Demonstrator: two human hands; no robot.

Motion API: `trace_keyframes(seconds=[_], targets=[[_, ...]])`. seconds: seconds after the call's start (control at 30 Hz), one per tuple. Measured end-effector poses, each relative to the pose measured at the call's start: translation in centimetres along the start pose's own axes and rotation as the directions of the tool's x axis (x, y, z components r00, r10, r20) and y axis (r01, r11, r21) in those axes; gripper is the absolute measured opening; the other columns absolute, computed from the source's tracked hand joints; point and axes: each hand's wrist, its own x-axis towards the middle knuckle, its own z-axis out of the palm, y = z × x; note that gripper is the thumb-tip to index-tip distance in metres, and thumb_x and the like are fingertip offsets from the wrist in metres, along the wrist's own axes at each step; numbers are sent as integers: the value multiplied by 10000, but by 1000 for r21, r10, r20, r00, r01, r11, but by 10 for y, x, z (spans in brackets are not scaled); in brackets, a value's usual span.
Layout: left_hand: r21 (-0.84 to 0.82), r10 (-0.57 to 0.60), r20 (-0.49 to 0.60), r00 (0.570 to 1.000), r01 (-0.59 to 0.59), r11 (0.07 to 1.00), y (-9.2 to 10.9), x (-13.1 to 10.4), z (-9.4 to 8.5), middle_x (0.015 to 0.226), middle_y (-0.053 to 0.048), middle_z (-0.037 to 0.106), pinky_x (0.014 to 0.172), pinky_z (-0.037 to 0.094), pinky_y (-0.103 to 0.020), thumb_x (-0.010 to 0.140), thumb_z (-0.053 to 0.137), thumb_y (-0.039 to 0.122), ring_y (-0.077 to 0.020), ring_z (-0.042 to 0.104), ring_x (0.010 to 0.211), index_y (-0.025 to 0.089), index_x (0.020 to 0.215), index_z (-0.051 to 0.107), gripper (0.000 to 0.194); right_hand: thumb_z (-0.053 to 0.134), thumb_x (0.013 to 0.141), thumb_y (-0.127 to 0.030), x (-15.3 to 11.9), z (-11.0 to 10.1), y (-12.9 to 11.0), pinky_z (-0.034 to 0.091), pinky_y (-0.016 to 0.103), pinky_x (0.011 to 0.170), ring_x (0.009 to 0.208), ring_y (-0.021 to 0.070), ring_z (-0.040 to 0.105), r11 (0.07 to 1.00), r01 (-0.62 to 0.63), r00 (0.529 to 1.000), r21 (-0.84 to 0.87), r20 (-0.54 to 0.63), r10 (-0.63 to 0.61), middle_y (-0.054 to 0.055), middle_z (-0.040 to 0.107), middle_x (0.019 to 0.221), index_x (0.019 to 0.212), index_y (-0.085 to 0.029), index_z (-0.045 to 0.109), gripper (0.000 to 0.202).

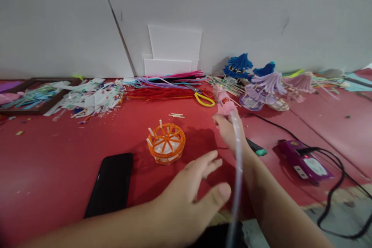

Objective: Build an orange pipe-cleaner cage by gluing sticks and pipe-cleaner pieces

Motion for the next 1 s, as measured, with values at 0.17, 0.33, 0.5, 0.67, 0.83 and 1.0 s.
trace_keyframes(seconds=[0.17,0.33,0.5,0.67,0.83,1.0], targets=[[191,316,243,917,-365,911,6,-20,-20,1113,-144,773,925,553,-431,933,588,354,-309,724,1037,149,1210,662,352,526,723,-454,7,-1,-8,439,291,468,465,127,479,950,-147,989,275,20,148,-42,459,536,645,-260,345,277],[284,732,238,638,-767,576,17,-38,-68,872,-50,811,769,587,-310,1020,431,237,-171,757,717,253,1140,623,227,675,659,-544,3,-12,-16,427,254,439,497,117,510,921,-235,972,311,84,220,-40,537,595,718,-242,467,372],[505,836,-171,521,-682,529,4,-41,-103,782,-55,731,663,567,-389,986,484,298,-201,674,667,253,1073,619,167,833,586,-470,1,-27,-13,264,215,380,422,73,388,961,-264,951,85,191,244,-60,466,458,546,-220,457,453],[636,841,-318,437,-560,532,-31,-11,-137,795,-27,667,673,525,-339,938,555,274,-173,634,698,237,968,635,93,757,626,-572,2,-27,-15,401,255,473,526,137,559,964,-266,896,15,372,242,9,612,550,585,-209,549,420],[433,558,-627,543,-353,830,-56,20,-170,809,-24,641,707,510,-311,928,580,439,-160,620,733,197,982,587,248,642,706,-669,-2,-27,-13,512,302,569,635,203,681,958,-277,814,-72,512,273,111,744,691,665,-185,629,486],[306,431,-610,665,-304,902,-58,28,-173,711,-3,631,629,494,-282,931,550,503,-144,591,634,193,946,566,310,574,780,-680,-4,-29,-1,438,286,452,419,161,564,956,-211,812,-204,509,288,44,655,499,568,-213,562,514]])
